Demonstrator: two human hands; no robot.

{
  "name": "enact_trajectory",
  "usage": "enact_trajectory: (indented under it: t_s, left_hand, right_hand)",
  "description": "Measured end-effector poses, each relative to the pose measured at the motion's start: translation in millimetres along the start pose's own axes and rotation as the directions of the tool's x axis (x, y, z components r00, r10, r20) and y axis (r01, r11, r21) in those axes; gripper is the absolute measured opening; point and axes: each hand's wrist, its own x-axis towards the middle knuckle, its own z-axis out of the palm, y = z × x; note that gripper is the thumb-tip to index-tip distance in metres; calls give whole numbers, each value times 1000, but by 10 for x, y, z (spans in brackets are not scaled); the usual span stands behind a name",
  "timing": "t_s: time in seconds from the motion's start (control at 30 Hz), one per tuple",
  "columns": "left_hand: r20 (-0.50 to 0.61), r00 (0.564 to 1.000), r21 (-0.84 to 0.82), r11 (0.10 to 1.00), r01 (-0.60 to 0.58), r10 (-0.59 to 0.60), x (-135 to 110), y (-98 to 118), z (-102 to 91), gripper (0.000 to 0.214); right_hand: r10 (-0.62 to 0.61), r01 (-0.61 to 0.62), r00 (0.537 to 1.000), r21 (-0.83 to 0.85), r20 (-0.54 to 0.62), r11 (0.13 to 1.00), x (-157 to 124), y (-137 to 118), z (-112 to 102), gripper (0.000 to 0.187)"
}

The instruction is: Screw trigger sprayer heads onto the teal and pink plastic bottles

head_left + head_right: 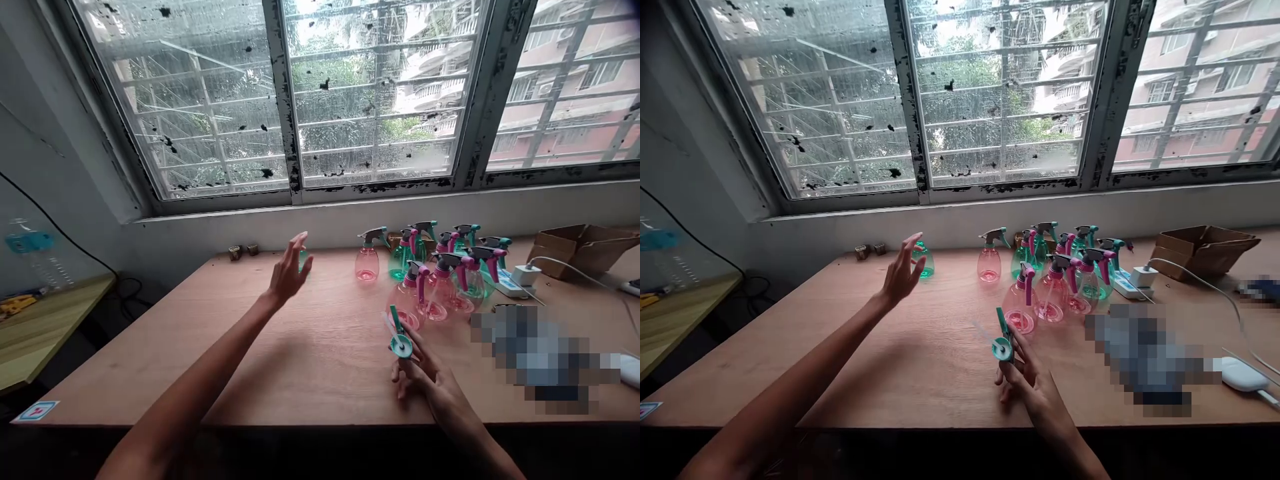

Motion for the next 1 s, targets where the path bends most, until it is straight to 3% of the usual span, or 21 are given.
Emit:
enact_trajectory:
  t_s: [0.1, 0.2, 0.3, 0.4, 0.53, 0.63, 0.7, 0.8, 0.83, 0.9, 1.0]
  left_hand:
    - [10, 955, 119, 949, 293, -297, 316, -265, 188, 73]
    - [43, 869, 201, 857, 475, -493, 447, -413, 385, 53]
    - [92, 846, 240, 837, 493, -525, 472, -454, 507, 37]
    - [159, 886, 255, 885, 389, -435, 389, -397, 492, 36]
    - [296, 930, 225, 962, 153, -217, -16, -199, 233, 42]
    - [362, 928, 168, 985, 34, -94, -507, 21, -94, 82]
    - [357, 933, 130, 992, 3, -50, -853, 191, -310, 93]
    - [300, 953, 72, 997, 24, -45, -1322, 446, -522, 83]
    - [237, 970, 11, 999, 53, -54, -1455, 521, -554, 78]
    - [123, 988, -62, 993, 99, -91, -1677, 638, -568, 67]
    - [-39, 980, -144, 972, 187, -195, -1888, 721, -526, 65]
  right_hand:
    - [59, -58, 996, -20, 66, 998, 1, 19, -20, 46]
    - [93, -93, 992, 0, 83, 996, 11, 38, -28, 51]
    - [96, -96, 995, -9, 22, 995, -3, 15, -12, 51]
    - [96, -96, 995, -52, -18, 994, -38, -38, 9, 46]
    - [191, -192, 981, -133, -25, 972, -89, -48, 9, 42]
    - [217, -228, 972, -137, -91, 964, -112, -15, 4, 39]
    - [160, -172, 983, -139, -94, 975, -105, -18, 6, 43]
    - [72, -83, 995, -184, -65, 979, -74, -85, 24, 41]
    - [56, -66, 997, -204, -56, 977, -67, -117, 33, 39]
    - [42, -44, 999, -237, -13, 970, -63, -177, 52, 39]
    - [75, -59, 995, -222, 63, 973, -80, -209, 63, 41]
